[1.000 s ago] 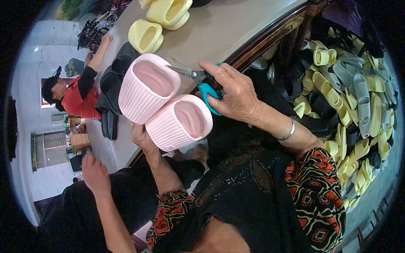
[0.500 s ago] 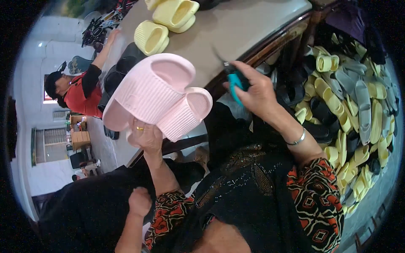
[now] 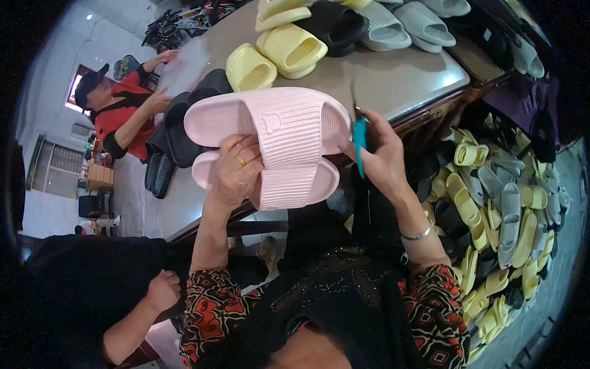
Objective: Trim excess plastic or rubber material from the edges of manufactured sandals using scissors.
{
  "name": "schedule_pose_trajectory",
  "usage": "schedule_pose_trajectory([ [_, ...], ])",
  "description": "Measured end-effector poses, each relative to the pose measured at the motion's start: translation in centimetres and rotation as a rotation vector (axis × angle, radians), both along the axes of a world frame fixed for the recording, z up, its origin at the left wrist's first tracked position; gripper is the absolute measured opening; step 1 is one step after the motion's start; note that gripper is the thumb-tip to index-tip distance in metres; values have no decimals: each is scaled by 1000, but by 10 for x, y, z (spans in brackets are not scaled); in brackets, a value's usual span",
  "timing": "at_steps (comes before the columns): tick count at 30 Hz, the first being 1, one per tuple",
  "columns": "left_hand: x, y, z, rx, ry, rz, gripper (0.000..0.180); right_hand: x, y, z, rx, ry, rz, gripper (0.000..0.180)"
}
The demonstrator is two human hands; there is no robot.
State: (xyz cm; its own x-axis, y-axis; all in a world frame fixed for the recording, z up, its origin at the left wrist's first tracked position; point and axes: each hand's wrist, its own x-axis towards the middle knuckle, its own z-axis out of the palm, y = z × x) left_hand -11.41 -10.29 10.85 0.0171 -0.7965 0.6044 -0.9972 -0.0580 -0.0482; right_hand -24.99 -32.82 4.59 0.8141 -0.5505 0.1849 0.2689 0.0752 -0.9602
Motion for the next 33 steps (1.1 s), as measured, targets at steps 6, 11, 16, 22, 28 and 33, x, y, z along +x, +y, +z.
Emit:
schedule_pose_trajectory([
  [6,6,8,-18,-15,-51,19,16,17,7,-10,56,-148,69,55],
  [11,6,13,-27,-107,-34,133,17,21,18,-8,11,-139,32,52],
  [16,7,11,-43,-316,93,427,21,27,21,-12,-67,-210,-112,48],
  [22,27,26,-47,-119,246,514,25,23,-1,-9,42,-261,-278,45],
  [28,45,31,-62,-97,759,567,22,2,-22,-11,107,-183,-350,45],
  [33,58,66,-48,-130,764,810,20,-16,-39,-19,202,-95,-279,41],
])
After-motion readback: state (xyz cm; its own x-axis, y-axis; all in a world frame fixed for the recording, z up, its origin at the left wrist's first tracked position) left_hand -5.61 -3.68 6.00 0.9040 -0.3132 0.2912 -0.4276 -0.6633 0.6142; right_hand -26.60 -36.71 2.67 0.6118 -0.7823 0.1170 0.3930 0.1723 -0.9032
